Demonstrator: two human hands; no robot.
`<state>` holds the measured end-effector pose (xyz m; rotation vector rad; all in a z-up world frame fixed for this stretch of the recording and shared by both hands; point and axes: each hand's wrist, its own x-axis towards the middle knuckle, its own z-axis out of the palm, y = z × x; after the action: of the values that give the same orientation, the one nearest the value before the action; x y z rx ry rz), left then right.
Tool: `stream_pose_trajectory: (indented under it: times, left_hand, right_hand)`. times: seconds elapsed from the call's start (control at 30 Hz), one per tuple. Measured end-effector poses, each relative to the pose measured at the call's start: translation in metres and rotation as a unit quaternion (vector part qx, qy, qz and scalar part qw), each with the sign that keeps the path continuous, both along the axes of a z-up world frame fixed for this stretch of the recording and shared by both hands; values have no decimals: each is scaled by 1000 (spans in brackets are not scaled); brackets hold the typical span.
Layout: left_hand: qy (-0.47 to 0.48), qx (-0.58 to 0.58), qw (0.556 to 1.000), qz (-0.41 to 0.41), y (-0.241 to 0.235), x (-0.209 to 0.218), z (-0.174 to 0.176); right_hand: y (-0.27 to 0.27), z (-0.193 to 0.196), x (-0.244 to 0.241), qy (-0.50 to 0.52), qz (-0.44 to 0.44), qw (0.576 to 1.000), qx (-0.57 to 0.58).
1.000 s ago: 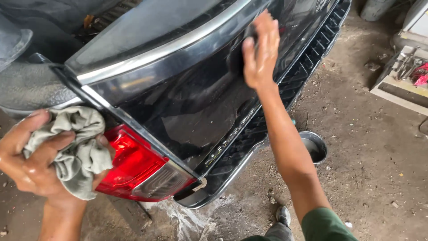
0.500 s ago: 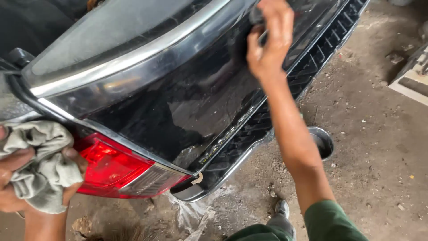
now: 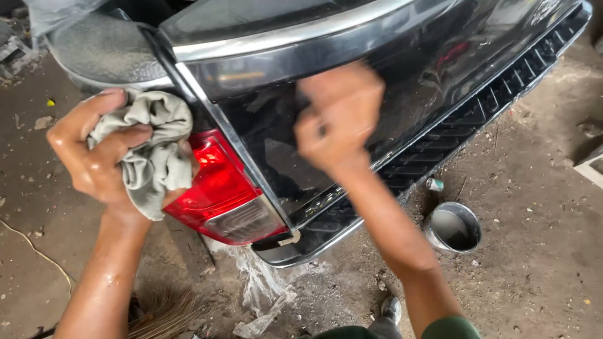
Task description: The person scrubs the rear bumper and tailgate of a black Nissan Navara with a sponge and a cloth. They repeatedly dip the sponge into a bucket of water and wipe the vehicle's surface, focusing on the area around the taillight and the Nissan emblem.
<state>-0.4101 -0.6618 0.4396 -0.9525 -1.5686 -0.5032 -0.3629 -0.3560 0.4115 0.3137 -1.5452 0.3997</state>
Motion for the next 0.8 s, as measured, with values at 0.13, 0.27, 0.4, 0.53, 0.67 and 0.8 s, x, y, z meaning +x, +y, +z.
stream_pose_trajectory:
  times: [0.13,0.27,0.4,0.53,0.67,0.8]
  left_hand:
    - [-19,-25,999,7,2,17,10]
    - [-54,-22,998,-8,-1,12,4]
    - [2,-15,999,-31,6,9,9]
    - [-308,221,878,-292,-11,-21,-26]
    - [-647,412,336,-546,-49,-89,-99]
    - [-638,483,68,-596,-173,-148,-195]
  right_hand:
    - [-33,9,17,-1,25,987,159]
    - [71,8,14,-40,-27,993,110]
    - [158,-16,26,-116,64,975,-180]
    - [206,-31,43,-120,474,746,-451]
    - [217,-9,53,-131,555,667,-480]
    - [265,-24,39,-175,618,641,-420]
